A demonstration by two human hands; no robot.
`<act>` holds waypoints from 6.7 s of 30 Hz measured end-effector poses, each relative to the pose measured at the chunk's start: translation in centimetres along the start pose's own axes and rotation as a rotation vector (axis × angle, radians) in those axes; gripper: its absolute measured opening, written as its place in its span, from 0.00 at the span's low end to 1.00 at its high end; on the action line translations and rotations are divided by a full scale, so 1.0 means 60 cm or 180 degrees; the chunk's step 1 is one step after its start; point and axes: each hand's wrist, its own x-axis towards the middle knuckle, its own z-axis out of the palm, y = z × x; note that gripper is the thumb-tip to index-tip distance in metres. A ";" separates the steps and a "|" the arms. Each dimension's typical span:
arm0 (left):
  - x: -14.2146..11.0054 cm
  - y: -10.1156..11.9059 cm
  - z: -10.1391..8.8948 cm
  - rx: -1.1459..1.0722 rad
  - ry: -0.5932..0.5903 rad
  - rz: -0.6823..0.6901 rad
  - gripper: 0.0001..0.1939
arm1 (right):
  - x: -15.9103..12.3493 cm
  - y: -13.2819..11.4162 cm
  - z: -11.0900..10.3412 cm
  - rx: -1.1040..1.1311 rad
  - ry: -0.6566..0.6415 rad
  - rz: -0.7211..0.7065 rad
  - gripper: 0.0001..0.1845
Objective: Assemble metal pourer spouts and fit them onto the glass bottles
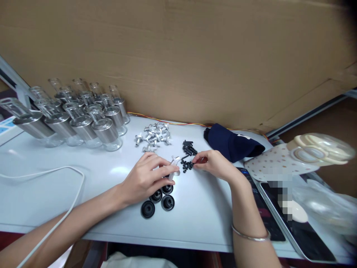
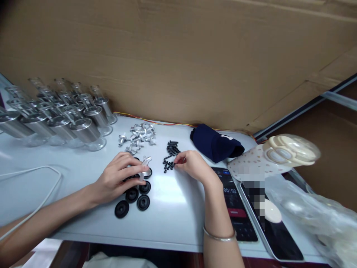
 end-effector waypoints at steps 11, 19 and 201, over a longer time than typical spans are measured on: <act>0.000 0.001 0.000 0.0028 -0.0044 -0.0123 0.12 | -0.014 -0.069 0.012 0.2490 0.0463 -0.0723 0.15; 0.001 0.002 -0.002 0.0029 -0.0062 -0.0054 0.11 | -0.011 -0.090 0.031 0.2881 0.0499 -0.0881 0.10; 0.008 -0.022 -0.001 -0.1740 0.0695 -0.1435 0.08 | -0.012 -0.101 0.043 0.3326 -0.0206 -0.0351 0.15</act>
